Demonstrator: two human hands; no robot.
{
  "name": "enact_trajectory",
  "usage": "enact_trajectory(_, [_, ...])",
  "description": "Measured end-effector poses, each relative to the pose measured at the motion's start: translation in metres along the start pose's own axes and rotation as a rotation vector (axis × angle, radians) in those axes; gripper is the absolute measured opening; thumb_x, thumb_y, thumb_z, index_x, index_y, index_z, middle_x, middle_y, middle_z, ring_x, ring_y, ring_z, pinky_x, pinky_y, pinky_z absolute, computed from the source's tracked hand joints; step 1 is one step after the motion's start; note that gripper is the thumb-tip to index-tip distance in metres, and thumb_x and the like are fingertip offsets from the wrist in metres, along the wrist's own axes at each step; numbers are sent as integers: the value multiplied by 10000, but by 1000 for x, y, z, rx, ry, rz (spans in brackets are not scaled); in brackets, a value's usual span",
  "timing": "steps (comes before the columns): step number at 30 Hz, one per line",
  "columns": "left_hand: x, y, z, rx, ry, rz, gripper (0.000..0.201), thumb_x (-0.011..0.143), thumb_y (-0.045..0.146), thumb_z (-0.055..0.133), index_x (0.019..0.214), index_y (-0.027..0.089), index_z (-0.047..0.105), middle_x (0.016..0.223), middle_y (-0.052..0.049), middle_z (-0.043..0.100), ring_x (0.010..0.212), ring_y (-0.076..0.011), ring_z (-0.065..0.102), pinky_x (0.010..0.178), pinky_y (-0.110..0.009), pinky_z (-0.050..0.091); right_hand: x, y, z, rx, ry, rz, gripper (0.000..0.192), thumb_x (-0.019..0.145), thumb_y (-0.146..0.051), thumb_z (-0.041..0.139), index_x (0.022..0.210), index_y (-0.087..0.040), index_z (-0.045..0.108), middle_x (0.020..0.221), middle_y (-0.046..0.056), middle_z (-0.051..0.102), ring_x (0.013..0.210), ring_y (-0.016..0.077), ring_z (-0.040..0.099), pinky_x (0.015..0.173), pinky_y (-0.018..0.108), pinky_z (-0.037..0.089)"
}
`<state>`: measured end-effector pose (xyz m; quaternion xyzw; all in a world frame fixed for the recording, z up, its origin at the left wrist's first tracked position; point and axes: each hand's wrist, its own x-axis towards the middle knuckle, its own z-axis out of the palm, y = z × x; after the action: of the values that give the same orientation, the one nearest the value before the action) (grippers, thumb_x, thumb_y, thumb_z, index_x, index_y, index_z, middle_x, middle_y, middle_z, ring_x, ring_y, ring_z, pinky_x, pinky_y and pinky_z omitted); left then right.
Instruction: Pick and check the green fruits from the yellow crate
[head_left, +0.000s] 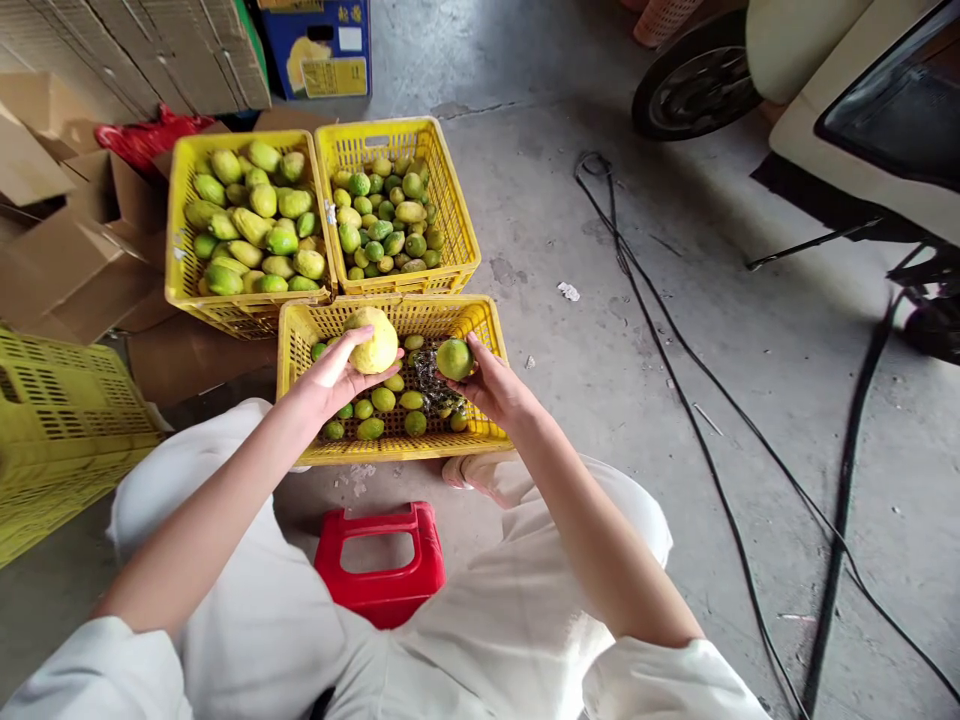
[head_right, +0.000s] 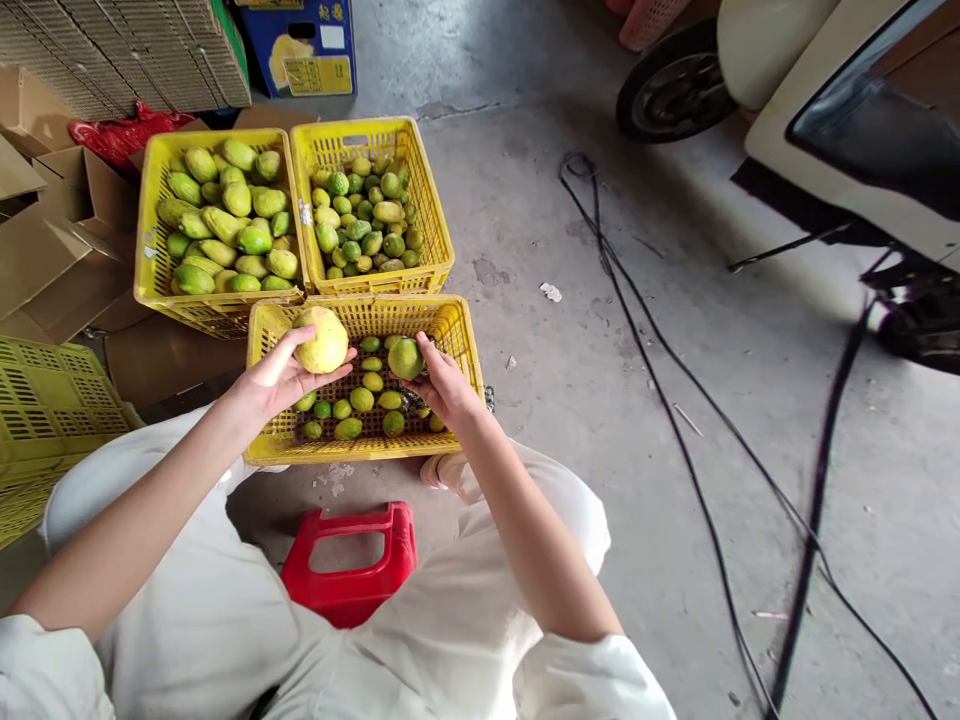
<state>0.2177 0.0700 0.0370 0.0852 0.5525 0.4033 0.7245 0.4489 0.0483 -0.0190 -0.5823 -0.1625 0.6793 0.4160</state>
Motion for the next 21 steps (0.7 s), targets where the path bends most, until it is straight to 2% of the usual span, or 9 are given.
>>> enact_trajectory(3, [3,-4,-1,-36,3,44,334,897,143,886,1215,158,783,1185,-132,876,1205,-298,856,1070,-441,744,-3,-1,-5,-16,-59,-19,343,929,-534,964,1055,-271,784,1124,82,906,1237,313,874,1000,410,756])
enact_trajectory(7, [9,-10,-5,-14,-2,75,337,862,148,903,1169,203,775,1285,-113,870,1322,-310,810,1092,-467,732,-6,1,-10,-28,-124,-51,402,794,-445,1058,1059,-262,817,1148,64,914,1175,283,892,1089,380,712])
enact_trajectory(10, [13,-12,-9,11,6,56,381,863,246,942,1204,211,776,1331,-143,859,1344,-335,799,1042,-457,742,-7,1,-10,6,-129,-54,417,792,-397,1024,1132,-296,805,1135,25,907,1090,258,899,1025,372,723])
enact_trajectory(12, [15,-12,-12,14,6,35,440,857,306,969,1236,203,770,1330,-164,855,1307,-334,816,994,-416,752,-7,1,-9,38,-132,-50,352,839,-412,965,1120,-316,775,1064,6,895,986,244,890,952,380,739])
enact_trajectory(16, [15,-15,-11,24,-8,-3,558,856,285,959,1355,168,740,1275,-166,866,1204,-303,856,927,-336,757,-6,-1,-5,49,-169,-32,281,902,-470,907,1082,-302,770,1069,43,887,890,239,844,889,385,746])
enact_trajectory(18, [13,-17,-10,29,-30,-20,605,881,268,924,1432,140,711,1275,-180,866,1173,-303,867,913,-334,763,-7,-1,-2,40,-175,-33,321,891,-508,928,1079,-287,790,1069,56,873,892,244,831,871,376,742])
enact_trajectory(21, [10,-19,-9,13,-57,-14,671,903,287,893,1513,122,668,1307,-204,854,1177,-335,874,921,-378,777,-9,-2,3,46,-182,-81,410,797,-512,1029,1029,-279,784,1014,21,838,850,208,800,843,334,723])
